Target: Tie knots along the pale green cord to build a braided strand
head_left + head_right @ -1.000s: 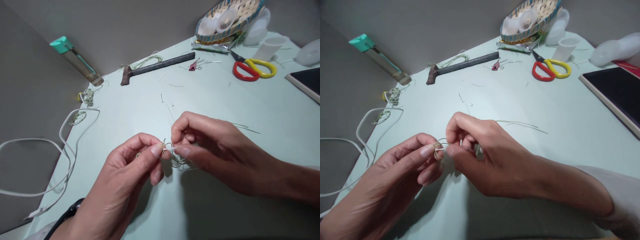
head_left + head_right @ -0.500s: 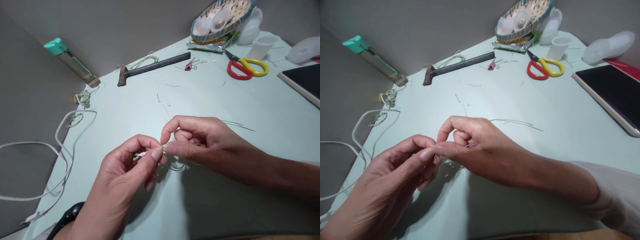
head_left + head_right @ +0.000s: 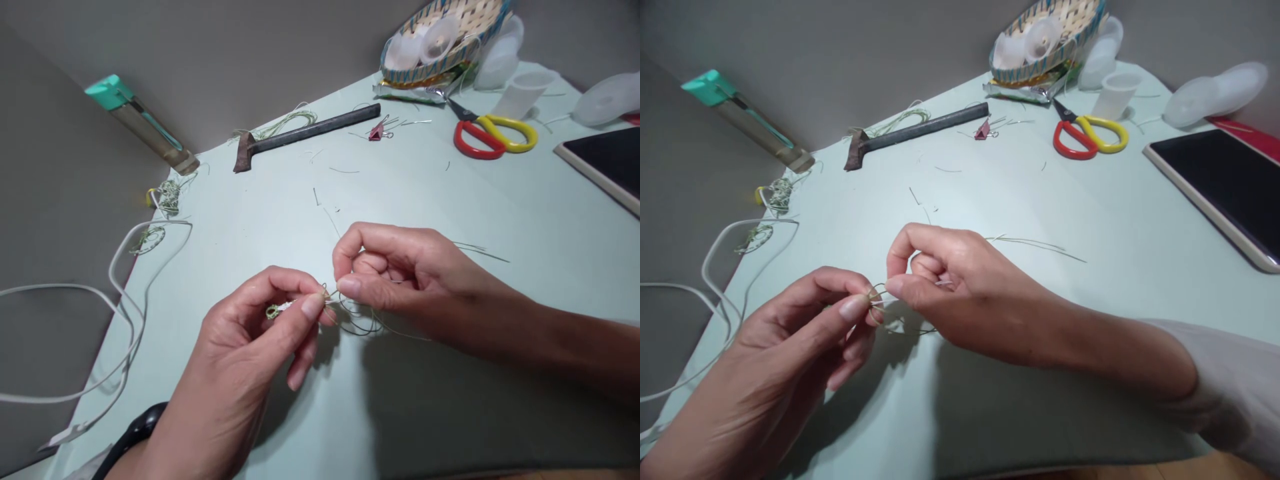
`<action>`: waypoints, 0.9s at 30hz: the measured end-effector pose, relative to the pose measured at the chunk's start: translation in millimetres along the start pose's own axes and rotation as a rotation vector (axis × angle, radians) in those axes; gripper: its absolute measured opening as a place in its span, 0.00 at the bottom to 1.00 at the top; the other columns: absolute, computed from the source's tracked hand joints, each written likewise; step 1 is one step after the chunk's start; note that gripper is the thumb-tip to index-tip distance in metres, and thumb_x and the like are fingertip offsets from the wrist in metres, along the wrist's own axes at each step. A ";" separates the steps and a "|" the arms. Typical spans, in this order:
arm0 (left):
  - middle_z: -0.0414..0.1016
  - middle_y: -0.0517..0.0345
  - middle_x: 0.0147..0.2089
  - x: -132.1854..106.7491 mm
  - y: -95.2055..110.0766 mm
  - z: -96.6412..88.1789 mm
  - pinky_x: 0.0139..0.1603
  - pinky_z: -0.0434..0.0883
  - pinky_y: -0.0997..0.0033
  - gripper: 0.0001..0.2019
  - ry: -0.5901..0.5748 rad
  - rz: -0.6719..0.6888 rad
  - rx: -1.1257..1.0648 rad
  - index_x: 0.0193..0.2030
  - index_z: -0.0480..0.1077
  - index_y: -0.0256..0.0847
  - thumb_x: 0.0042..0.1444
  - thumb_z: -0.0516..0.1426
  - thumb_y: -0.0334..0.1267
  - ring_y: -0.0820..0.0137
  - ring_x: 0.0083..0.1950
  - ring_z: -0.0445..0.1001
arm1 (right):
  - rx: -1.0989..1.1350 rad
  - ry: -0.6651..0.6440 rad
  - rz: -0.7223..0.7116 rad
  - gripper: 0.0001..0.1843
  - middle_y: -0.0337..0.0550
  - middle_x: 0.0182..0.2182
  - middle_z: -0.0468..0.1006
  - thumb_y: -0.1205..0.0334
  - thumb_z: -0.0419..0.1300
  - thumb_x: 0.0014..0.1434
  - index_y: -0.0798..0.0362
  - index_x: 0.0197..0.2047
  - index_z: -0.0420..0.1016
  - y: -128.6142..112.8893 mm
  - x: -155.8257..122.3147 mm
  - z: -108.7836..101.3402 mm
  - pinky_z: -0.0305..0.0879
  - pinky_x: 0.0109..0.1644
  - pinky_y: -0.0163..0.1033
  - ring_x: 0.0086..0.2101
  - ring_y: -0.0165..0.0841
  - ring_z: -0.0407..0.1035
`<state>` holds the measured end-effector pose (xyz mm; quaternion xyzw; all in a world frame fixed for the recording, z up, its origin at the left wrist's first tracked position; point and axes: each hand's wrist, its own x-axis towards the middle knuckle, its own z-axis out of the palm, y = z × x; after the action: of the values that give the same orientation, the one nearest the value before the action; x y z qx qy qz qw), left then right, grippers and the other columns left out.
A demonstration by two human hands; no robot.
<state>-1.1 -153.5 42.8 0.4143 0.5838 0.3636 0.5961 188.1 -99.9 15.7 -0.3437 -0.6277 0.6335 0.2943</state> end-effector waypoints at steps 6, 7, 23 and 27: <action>0.71 0.64 0.27 0.5 0.7 0.8 0.23 0.59 0.81 0.06 0.009 -0.035 0.019 0.33 0.77 0.44 0.60 0.65 0.41 0.80 0.23 0.61 | 0.003 -0.043 0.059 0.09 0.28 0.19 0.56 0.55 0.63 0.63 0.53 0.36 0.75 -0.5 -0.2 -2.2 0.46 0.20 0.27 0.21 0.21 0.50; 0.71 0.64 0.27 0.6 0.6 1.0 0.23 0.58 0.81 0.06 0.013 -0.042 0.010 0.33 0.76 0.44 0.60 0.65 0.41 0.80 0.23 0.61 | 0.004 -0.061 0.081 0.10 0.28 0.19 0.56 0.54 0.64 0.62 0.53 0.37 0.77 -0.4 0.0 -2.5 0.46 0.20 0.27 0.21 0.21 0.50; 0.64 0.64 0.25 1.2 -0.4 0.5 0.25 0.55 0.78 0.09 0.035 -0.074 0.010 0.32 0.74 0.43 0.60 0.64 0.43 0.77 0.25 0.56 | 0.014 -0.184 0.059 0.11 0.29 0.19 0.58 0.54 0.66 0.62 0.54 0.33 0.77 6.0 3.6 -1.0 0.45 0.22 0.29 0.22 0.21 0.50; 0.65 0.63 0.26 1.9 -0.6 -0.1 0.27 0.57 0.79 0.09 0.043 -0.055 -0.001 0.32 0.74 0.43 0.60 0.64 0.43 0.76 0.27 0.57 | -0.052 -0.145 0.060 0.12 0.31 0.23 0.63 0.54 0.65 0.63 0.53 0.32 0.75 1.1 3.0 -3.1 0.49 0.24 0.30 0.24 0.22 0.54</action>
<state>-1.1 -151.9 41.6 0.3899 0.6077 0.3559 0.5933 188.8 -95.7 14.5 -0.3229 -0.6532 0.6486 0.2198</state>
